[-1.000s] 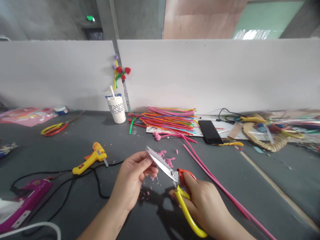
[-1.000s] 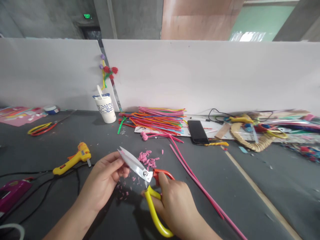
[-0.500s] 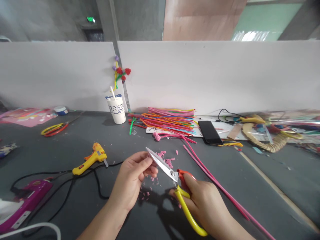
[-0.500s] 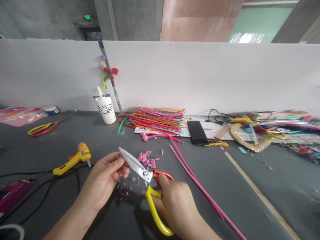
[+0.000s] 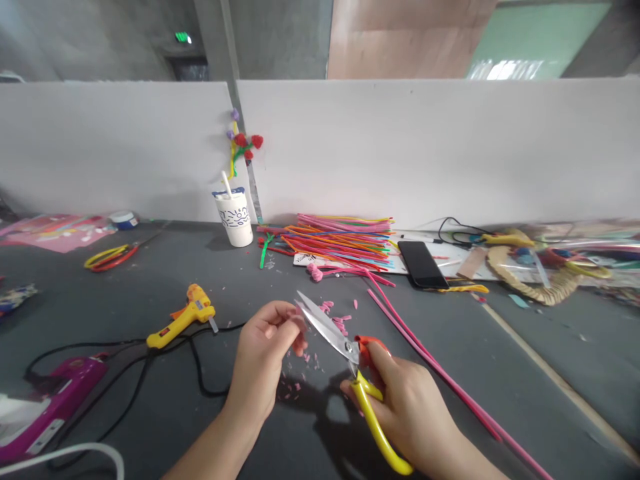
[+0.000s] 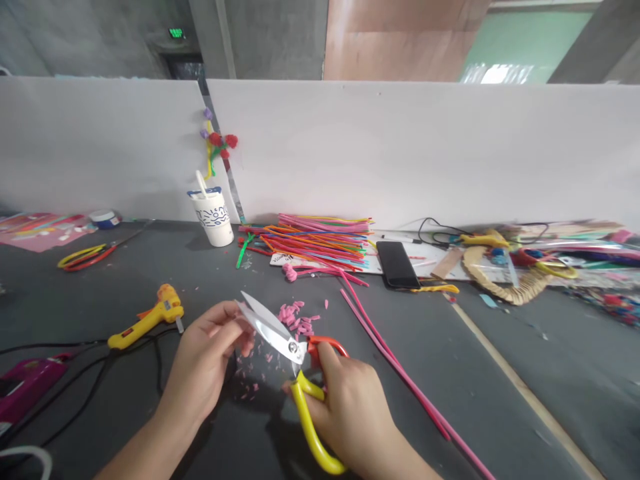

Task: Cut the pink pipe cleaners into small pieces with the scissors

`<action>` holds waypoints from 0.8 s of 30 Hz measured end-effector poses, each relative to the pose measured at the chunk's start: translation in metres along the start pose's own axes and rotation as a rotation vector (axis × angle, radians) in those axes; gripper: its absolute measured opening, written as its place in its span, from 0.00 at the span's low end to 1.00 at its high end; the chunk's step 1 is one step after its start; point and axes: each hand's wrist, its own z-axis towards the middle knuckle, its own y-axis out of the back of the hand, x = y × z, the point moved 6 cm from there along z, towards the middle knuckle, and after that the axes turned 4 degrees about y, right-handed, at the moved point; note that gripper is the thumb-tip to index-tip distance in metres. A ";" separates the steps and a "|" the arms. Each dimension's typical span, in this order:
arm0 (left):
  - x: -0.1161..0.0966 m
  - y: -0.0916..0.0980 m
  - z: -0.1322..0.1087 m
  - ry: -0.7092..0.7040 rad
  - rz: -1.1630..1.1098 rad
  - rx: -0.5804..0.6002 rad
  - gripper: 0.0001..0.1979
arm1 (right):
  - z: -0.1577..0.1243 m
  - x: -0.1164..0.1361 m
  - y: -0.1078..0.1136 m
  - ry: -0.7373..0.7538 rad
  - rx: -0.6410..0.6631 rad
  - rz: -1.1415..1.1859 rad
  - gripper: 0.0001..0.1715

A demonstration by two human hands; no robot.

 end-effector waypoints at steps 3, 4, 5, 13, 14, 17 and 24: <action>0.007 -0.007 -0.002 0.048 0.119 0.057 0.02 | -0.001 -0.001 -0.004 -0.110 0.052 0.369 0.13; 0.009 -0.011 -0.003 0.060 0.177 0.088 0.02 | -0.001 -0.001 -0.005 -0.148 0.062 0.503 0.12; 0.011 -0.015 -0.005 0.067 0.245 0.124 0.02 | -0.001 -0.001 -0.006 -0.185 0.064 0.619 0.11; 0.022 -0.044 -0.023 0.021 0.590 0.344 0.05 | 0.002 -0.001 -0.001 -0.349 0.069 0.888 0.11; 0.022 -0.046 -0.025 0.021 0.589 0.367 0.05 | 0.001 -0.001 -0.001 -0.357 0.076 0.889 0.10; 0.020 -0.046 -0.026 0.023 0.568 0.415 0.06 | 0.001 -0.003 0.002 -0.377 0.083 0.874 0.09; 0.021 -0.034 -0.016 0.117 0.450 0.387 0.02 | 0.004 -0.005 0.006 -0.376 0.128 0.891 0.09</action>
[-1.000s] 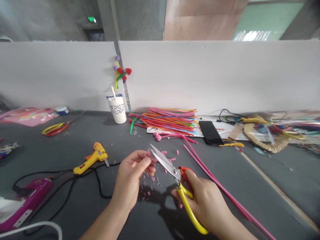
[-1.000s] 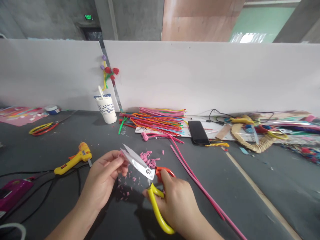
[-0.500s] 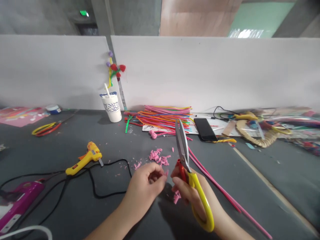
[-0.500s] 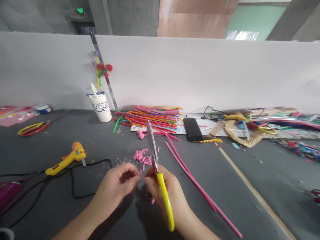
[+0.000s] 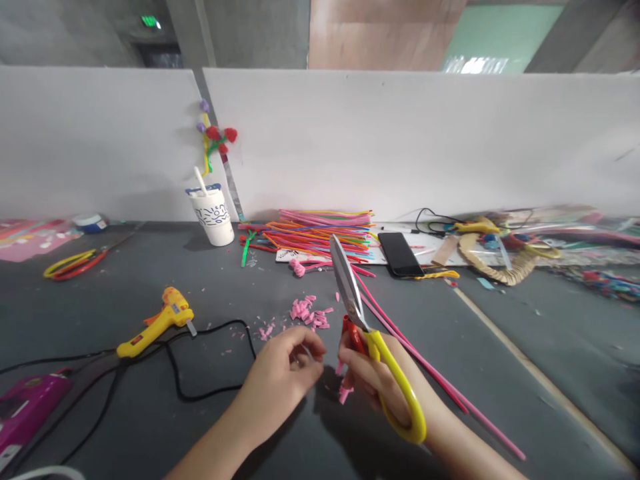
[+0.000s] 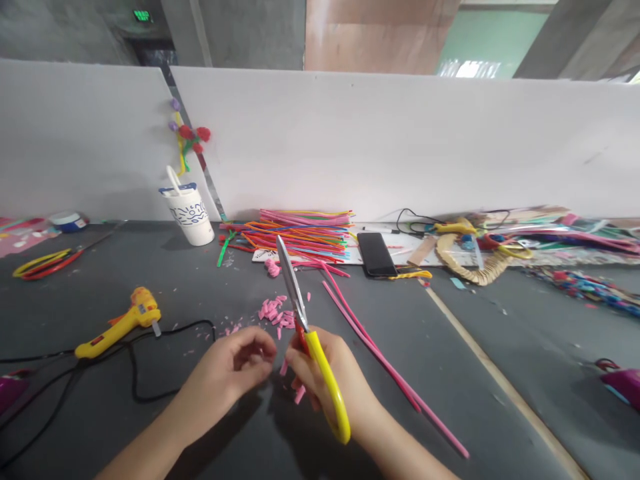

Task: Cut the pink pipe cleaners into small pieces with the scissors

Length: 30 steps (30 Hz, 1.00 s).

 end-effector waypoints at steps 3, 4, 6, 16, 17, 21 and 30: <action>0.007 -0.010 0.000 0.113 -0.126 0.118 0.03 | -0.001 0.001 -0.004 0.009 0.013 -0.024 0.09; 0.009 -0.014 0.000 0.144 -0.162 0.143 0.04 | -0.001 0.001 -0.005 0.013 0.011 -0.036 0.10; 0.012 -0.018 0.000 0.191 -0.224 0.149 0.04 | -0.002 0.001 -0.007 0.033 0.008 -0.051 0.11; 0.002 0.018 0.003 0.068 -0.499 -0.155 0.05 | 0.000 0.003 0.007 0.246 -0.086 -0.542 0.10; 0.002 0.023 0.003 0.051 -0.526 -0.183 0.05 | 0.000 0.002 0.005 0.257 -0.087 -0.613 0.10; 0.001 0.032 0.004 0.006 -0.609 -0.232 0.04 | 0.000 0.001 -0.002 0.306 -0.094 -0.848 0.15; -0.002 0.037 0.003 -0.089 -0.683 -0.221 0.03 | -0.003 0.003 -0.008 0.347 -0.073 -1.027 0.18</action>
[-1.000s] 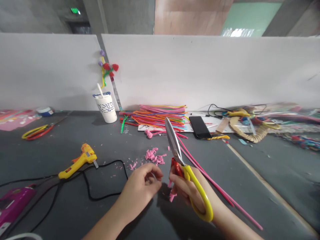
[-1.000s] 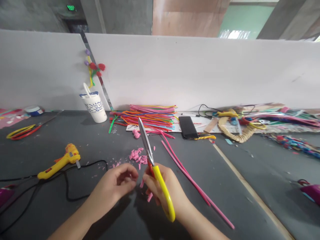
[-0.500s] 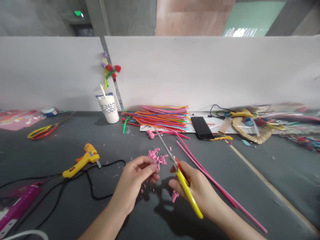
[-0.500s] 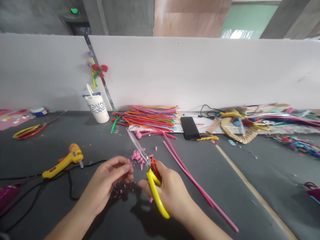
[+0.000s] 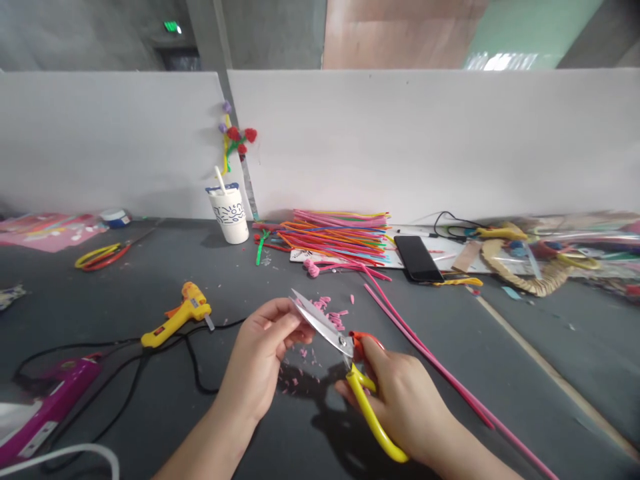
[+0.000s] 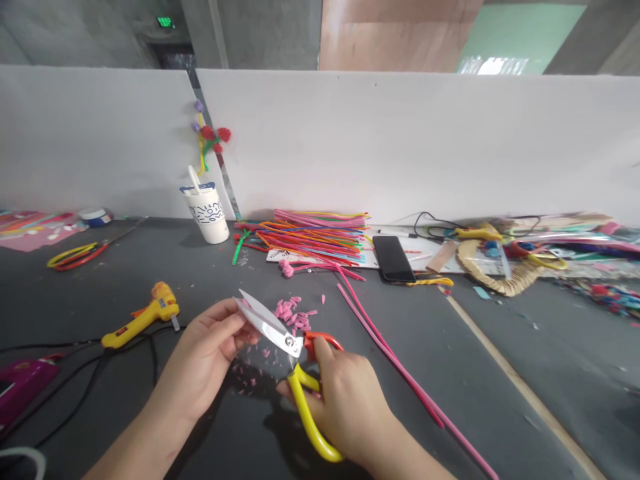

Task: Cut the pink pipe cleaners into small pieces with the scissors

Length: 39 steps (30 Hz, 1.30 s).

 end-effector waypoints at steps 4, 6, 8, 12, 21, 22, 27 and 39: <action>0.000 0.000 0.000 -0.007 -0.012 0.007 0.03 | -0.001 0.001 -0.003 -0.006 0.009 -0.015 0.19; 0.000 0.000 0.000 -0.006 -0.016 0.007 0.03 | -0.001 0.001 -0.004 -0.002 0.013 -0.016 0.19; 0.000 0.001 0.000 -0.005 -0.015 0.006 0.03 | -0.001 0.001 -0.005 0.002 0.018 -0.010 0.19; 0.000 0.001 0.001 -0.008 -0.001 0.003 0.04 | -0.002 -0.001 -0.007 -0.007 0.036 0.013 0.18; -0.002 0.004 0.003 -0.032 0.002 -0.012 0.03 | -0.002 -0.001 -0.009 0.006 0.050 0.015 0.18; -0.002 0.004 0.003 -0.031 0.003 -0.010 0.03 | -0.002 -0.002 -0.009 0.006 0.049 0.013 0.18; -0.003 0.003 0.002 -0.032 -0.015 -0.009 0.03 | -0.002 -0.002 -0.008 0.009 0.036 -0.002 0.19; -0.004 0.003 0.001 -0.035 -0.024 -0.023 0.04 | -0.002 -0.006 -0.010 -0.006 0.030 -0.001 0.16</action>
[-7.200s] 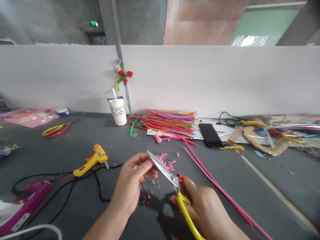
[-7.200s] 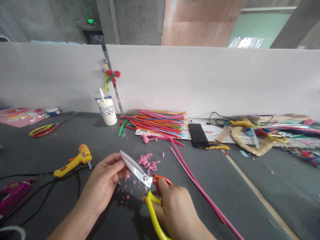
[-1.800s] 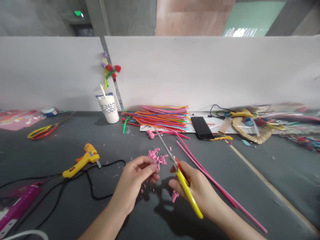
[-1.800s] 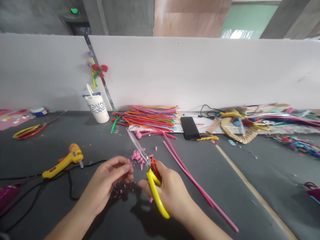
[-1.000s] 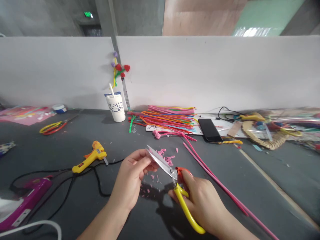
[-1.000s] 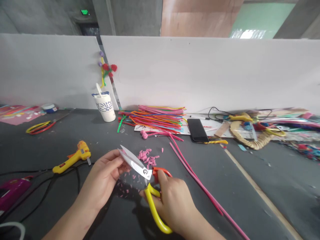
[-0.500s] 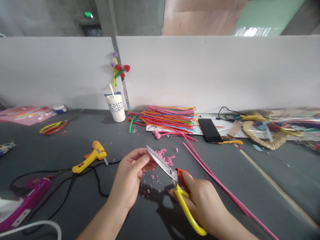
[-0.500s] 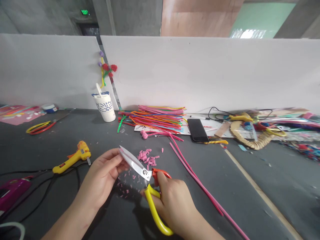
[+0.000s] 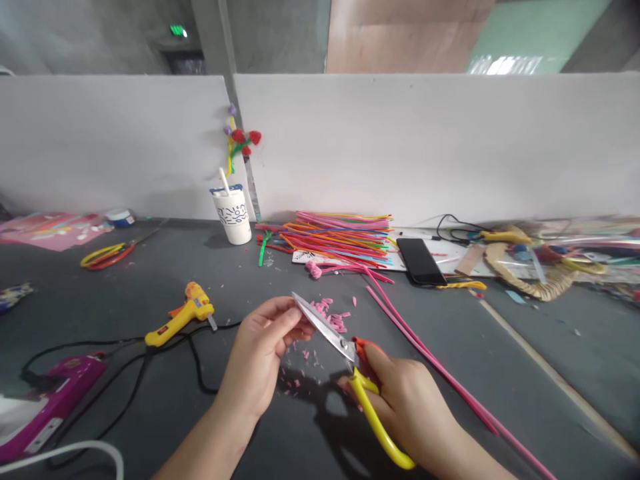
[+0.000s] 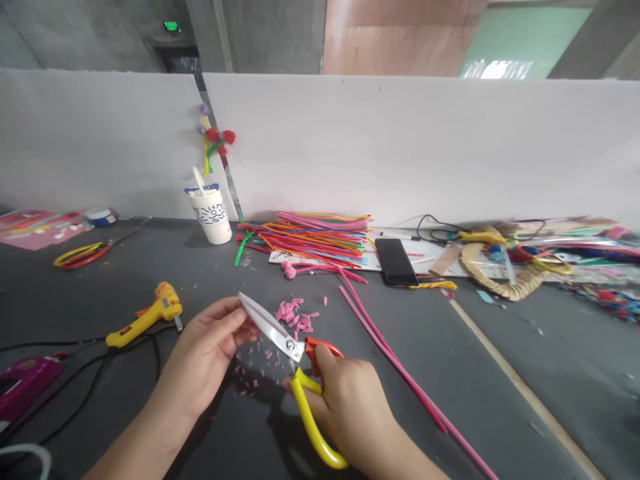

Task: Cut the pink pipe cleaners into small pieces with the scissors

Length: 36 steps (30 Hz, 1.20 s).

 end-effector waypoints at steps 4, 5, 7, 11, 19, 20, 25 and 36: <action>-0.001 0.000 0.000 0.004 0.016 -0.012 0.03 | 0.001 -0.002 0.002 -0.042 -0.013 0.078 0.17; -0.001 0.000 0.000 0.010 0.022 -0.016 0.03 | 0.001 -0.002 0.002 -0.056 -0.007 0.135 0.18; -0.001 -0.001 -0.001 0.027 0.045 -0.027 0.03 | 0.002 -0.001 0.004 -0.087 0.003 0.296 0.18; 0.002 -0.006 -0.004 0.043 0.181 -0.004 0.03 | 0.005 0.003 0.007 -0.142 0.015 0.722 0.14; 0.037 -0.034 -0.016 0.222 0.461 0.250 0.03 | 0.004 -0.006 0.003 -0.350 0.009 1.047 0.11; 0.040 -0.035 -0.017 0.226 0.491 0.266 0.03 | 0.004 -0.006 0.003 -0.349 0.017 1.060 0.11; 0.044 -0.035 -0.021 0.210 0.620 0.284 0.04 | 0.004 -0.001 0.006 -0.331 0.054 1.113 0.08; 0.050 -0.044 -0.027 0.511 0.195 0.434 0.11 | 0.007 0.003 0.008 -0.159 0.077 1.190 0.13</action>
